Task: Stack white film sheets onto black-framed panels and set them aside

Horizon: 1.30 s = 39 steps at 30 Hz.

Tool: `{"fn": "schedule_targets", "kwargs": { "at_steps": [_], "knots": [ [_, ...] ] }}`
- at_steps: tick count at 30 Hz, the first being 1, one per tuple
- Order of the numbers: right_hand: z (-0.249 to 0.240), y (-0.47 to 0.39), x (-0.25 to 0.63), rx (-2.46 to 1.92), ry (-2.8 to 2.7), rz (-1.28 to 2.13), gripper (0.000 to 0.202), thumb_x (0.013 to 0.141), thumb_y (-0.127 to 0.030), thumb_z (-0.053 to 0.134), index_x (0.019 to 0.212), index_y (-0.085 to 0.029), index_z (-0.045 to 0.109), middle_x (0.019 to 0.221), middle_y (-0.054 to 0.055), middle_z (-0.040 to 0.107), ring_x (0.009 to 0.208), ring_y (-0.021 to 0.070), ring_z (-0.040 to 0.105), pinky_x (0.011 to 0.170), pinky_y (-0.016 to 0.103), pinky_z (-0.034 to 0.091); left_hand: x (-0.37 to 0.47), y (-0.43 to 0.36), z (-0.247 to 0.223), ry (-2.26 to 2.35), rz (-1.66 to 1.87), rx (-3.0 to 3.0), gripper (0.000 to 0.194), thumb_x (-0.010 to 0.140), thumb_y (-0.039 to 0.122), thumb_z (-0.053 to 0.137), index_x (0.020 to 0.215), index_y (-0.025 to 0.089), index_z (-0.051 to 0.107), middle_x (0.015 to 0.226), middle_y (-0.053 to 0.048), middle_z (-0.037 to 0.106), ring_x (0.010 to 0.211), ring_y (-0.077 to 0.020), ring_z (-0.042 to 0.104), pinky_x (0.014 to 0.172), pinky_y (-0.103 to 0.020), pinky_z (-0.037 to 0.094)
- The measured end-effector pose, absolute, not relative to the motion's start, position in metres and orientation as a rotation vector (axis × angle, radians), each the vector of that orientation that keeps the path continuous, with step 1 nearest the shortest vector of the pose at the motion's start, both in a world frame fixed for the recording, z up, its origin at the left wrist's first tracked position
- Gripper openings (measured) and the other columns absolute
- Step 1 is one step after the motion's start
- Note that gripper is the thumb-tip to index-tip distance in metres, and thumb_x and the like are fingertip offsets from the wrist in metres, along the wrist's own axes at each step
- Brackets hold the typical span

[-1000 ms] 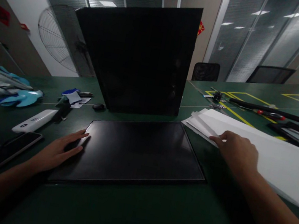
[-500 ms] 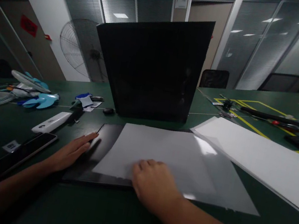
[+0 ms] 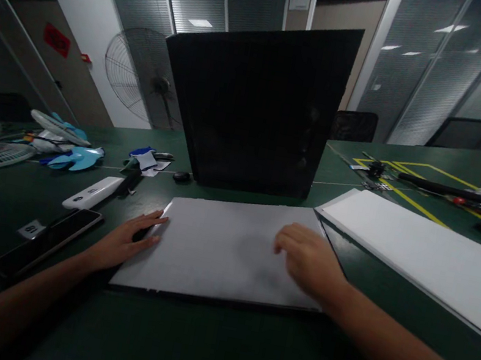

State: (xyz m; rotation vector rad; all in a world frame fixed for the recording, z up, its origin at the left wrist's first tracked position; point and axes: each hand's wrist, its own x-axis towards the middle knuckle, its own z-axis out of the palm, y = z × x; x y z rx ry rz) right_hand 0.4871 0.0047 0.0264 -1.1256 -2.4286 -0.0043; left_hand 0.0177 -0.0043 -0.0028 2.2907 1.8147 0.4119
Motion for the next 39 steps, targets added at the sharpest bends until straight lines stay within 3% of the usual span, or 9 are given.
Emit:
{"fn": "schedule_targets", "kwargs": {
  "at_steps": [3,6,9,15,19,23,26,33,39],
  "knots": [
    [0.010,0.029,0.580,-1.583,-2.219,-0.271,0.036,0.095,-0.024,0.035,0.072,-0.022,0.062,0.076,0.009,0.065,0.064,0.0200,0.055,0.062,0.035,0.042,0.018,-0.005,-0.002,1.832,0.401,2.290,0.065,0.100,0.064,0.048,0.154,0.027,0.054,0.168,-0.011,0.040,0.154,-0.0372,0.037,0.122,-0.064,0.034],
    [0.000,0.039,0.650,-1.964,-1.921,-0.448,0.038,0.095,-0.029,0.031,0.067,-0.024,0.056,0.071,0.010,0.062,0.058,0.0206,0.047,0.061,0.037,0.037,0.018,-0.005,-0.005,1.874,0.372,2.302,0.066,0.099,0.065,0.048,0.154,0.029,0.053,0.168,-0.009,0.039,0.154,-0.0389,0.036,0.121,-0.064,0.035],
    [0.000,0.042,0.683,-2.135,-1.758,-0.465,0.035,0.093,-0.025,0.033,0.075,-0.023,0.063,0.078,0.013,0.066,0.062,0.0215,0.048,0.066,0.039,0.037,0.016,-0.004,-0.007,1.857,0.351,2.343,0.066,0.101,0.064,0.046,0.156,0.028,0.052,0.169,-0.009,0.038,0.155,-0.0370,0.036,0.123,-0.062,0.034],
    [0.000,0.049,0.680,-2.237,-1.795,-0.262,0.037,0.096,-0.027,0.038,0.093,-0.019,0.075,0.094,0.015,0.071,0.076,0.0252,0.059,0.069,0.038,0.038,0.016,-0.002,-0.008,1.861,0.323,2.359,0.067,0.102,0.063,0.041,0.158,0.027,0.049,0.170,-0.009,0.036,0.154,-0.0365,0.038,0.122,-0.062,0.034],
    [-0.006,0.055,0.674,-2.058,-1.871,-0.281,0.041,0.099,-0.033,0.039,0.116,-0.019,0.073,0.119,0.015,0.070,0.106,0.0304,0.064,0.088,0.042,0.049,0.017,-0.002,-0.005,1.872,0.320,2.351,0.068,0.101,0.064,0.043,0.156,0.025,0.052,0.168,-0.011,0.038,0.152,-0.0385,0.041,0.120,-0.064,0.038],
    [-0.024,0.063,0.677,-1.951,-1.994,-0.360,0.069,0.101,-0.059,0.039,0.151,-0.015,0.055,0.154,0.021,0.050,0.141,0.0398,0.046,0.113,0.059,0.039,0.019,-0.002,-0.004,1.880,0.341,2.356,0.066,0.101,0.063,0.043,0.155,0.026,0.053,0.167,-0.009,0.041,0.150,-0.0371,0.045,0.119,-0.061,0.040],
    [-0.036,0.068,0.682,-2.055,-2.005,-0.308,0.086,0.099,-0.074,0.034,0.161,-0.016,0.043,0.164,0.022,0.036,0.152,0.0426,0.032,0.119,0.066,0.029,0.019,-0.002,-0.005,1.885,0.323,2.361,0.067,0.102,0.063,0.041,0.155,0.024,0.054,0.167,-0.010,0.040,0.151,-0.0370,0.043,0.120,-0.061,0.039],
    [-0.020,0.059,0.672,-2.115,-2.029,-0.104,0.082,0.100,-0.073,0.031,0.155,-0.016,0.052,0.148,0.020,0.057,0.122,0.0395,0.063,0.099,0.056,0.050,0.017,-0.002,-0.005,1.908,0.289,2.367,0.066,0.102,0.062,0.041,0.156,0.027,0.051,0.168,-0.009,0.039,0.150,-0.0373,0.044,0.118,-0.062,0.041],
    [-0.005,0.048,0.660,-2.135,-1.987,-0.112,0.063,0.104,-0.062,0.036,0.142,-0.020,0.065,0.135,0.017,0.067,0.109,0.0354,0.067,0.089,0.050,0.053,0.017,-0.002,-0.005,1.887,0.317,2.390,0.063,0.102,0.061,0.043,0.155,0.028,0.054,0.166,-0.009,0.042,0.149,-0.0377,0.045,0.119,-0.062,0.041]
  ]
}}
